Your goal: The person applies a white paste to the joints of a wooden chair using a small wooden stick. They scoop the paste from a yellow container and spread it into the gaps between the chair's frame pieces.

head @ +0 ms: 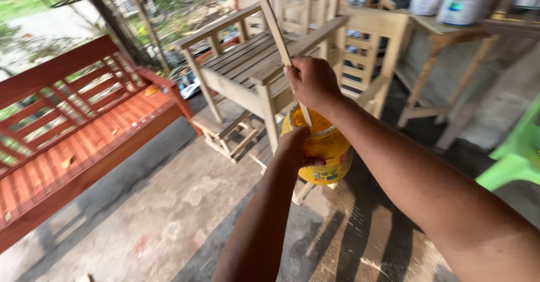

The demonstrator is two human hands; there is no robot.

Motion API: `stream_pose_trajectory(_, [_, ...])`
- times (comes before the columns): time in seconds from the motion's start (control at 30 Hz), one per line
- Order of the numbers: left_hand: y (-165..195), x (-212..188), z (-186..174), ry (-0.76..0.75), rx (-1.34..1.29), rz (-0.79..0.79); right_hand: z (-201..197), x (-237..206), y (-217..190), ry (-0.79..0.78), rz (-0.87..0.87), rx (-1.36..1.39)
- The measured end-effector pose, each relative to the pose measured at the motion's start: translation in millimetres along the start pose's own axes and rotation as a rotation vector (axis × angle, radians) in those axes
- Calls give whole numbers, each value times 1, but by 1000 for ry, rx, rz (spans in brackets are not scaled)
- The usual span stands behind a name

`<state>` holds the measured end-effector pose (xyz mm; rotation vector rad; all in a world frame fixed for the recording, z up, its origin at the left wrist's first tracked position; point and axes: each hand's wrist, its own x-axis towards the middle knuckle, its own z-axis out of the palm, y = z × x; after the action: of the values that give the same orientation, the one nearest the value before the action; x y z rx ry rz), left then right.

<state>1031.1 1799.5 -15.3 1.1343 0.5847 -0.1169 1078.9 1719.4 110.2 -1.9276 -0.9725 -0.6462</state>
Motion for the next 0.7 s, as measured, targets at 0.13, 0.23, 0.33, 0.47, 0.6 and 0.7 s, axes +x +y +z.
stream_pose_trajectory(0.13, [21,11,-82,41,-98,71,81,29,-18,-71,-56,107])
stream_pose_trajectory(0.23, [47,22,-141,138,-117,83,146,55,-33,-49,-150,165])
stream_pose_trajectory(0.33, [76,38,-195,341,-107,26,215,88,-45,-78,-148,237])
stream_pose_trajectory(0.47, [131,67,-262,472,-89,46,301,138,-53,-66,-159,218])
stream_pose_trajectory(0.6, [190,113,-308,561,-60,11,359,193,-41,-51,-147,248])
stream_pose_trajectory(0.7, [229,161,-330,517,-9,22,390,233,-23,-35,-105,227])
